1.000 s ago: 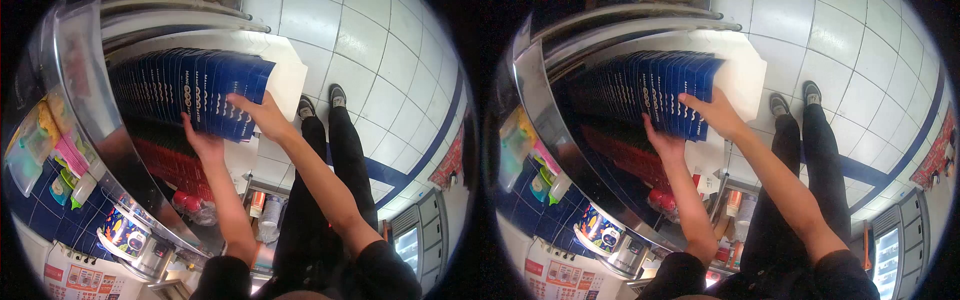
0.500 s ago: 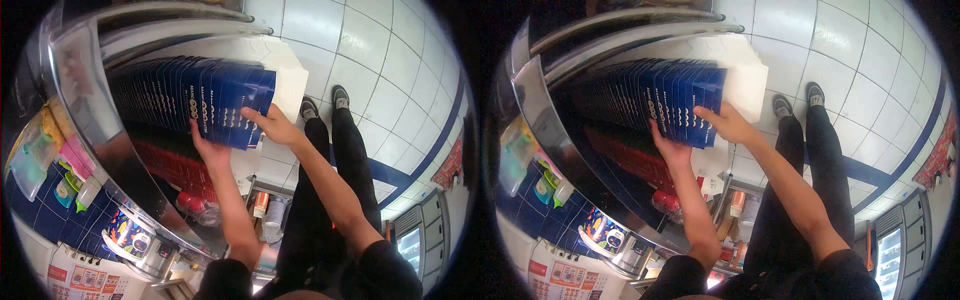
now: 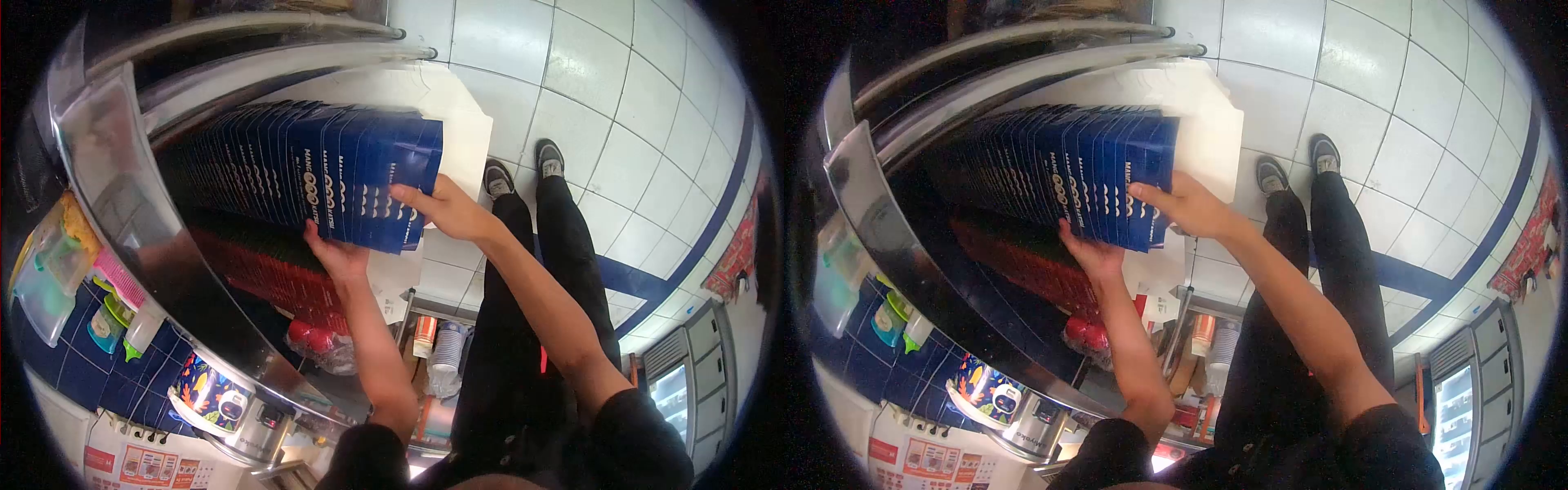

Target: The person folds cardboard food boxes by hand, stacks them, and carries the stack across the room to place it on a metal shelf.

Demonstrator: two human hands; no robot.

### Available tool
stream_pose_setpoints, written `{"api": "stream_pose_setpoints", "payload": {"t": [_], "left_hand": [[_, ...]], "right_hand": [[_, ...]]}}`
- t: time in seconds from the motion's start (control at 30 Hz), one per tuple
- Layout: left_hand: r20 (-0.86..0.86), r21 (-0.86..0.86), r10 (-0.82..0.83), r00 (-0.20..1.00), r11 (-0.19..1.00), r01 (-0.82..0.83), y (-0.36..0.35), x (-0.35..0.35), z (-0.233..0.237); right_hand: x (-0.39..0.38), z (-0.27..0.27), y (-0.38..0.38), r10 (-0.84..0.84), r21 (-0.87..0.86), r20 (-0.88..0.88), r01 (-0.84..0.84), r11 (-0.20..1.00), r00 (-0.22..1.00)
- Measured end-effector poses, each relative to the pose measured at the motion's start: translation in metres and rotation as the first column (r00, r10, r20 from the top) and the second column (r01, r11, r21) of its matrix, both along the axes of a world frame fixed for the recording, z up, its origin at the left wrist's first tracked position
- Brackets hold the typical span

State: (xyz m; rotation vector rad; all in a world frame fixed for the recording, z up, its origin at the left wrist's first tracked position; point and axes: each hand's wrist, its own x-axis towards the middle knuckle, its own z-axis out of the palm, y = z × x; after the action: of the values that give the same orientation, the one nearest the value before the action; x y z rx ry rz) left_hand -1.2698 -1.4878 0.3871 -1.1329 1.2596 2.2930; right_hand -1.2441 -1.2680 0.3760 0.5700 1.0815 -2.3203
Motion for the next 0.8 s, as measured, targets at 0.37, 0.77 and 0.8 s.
{"api": "stream_pose_setpoints", "payload": {"t": [0.37, 0.77, 0.8], "left_hand": [[0.044, -0.045, 0.088, 0.995, 0.995, -0.086, 0.013, 0.007, 0.003], [0.002, -0.050, 0.164, 0.986, 0.985, -0.164, 0.032, 0.001, 0.011], [-0.016, -0.046, 0.160, 0.987, 0.986, -0.161, 0.034, -0.001, 0.011]], "right_hand": [[-0.108, -0.005, 0.061, 0.241, 0.725, -0.603, 0.396, 0.564, 0.760], [-0.060, 0.040, 0.032, -0.016, 0.778, -0.239, 0.202, 0.595, 0.971], [-0.054, 0.049, 0.024, -0.088, 0.536, -0.128, 0.144, 0.832, 0.988]]}}
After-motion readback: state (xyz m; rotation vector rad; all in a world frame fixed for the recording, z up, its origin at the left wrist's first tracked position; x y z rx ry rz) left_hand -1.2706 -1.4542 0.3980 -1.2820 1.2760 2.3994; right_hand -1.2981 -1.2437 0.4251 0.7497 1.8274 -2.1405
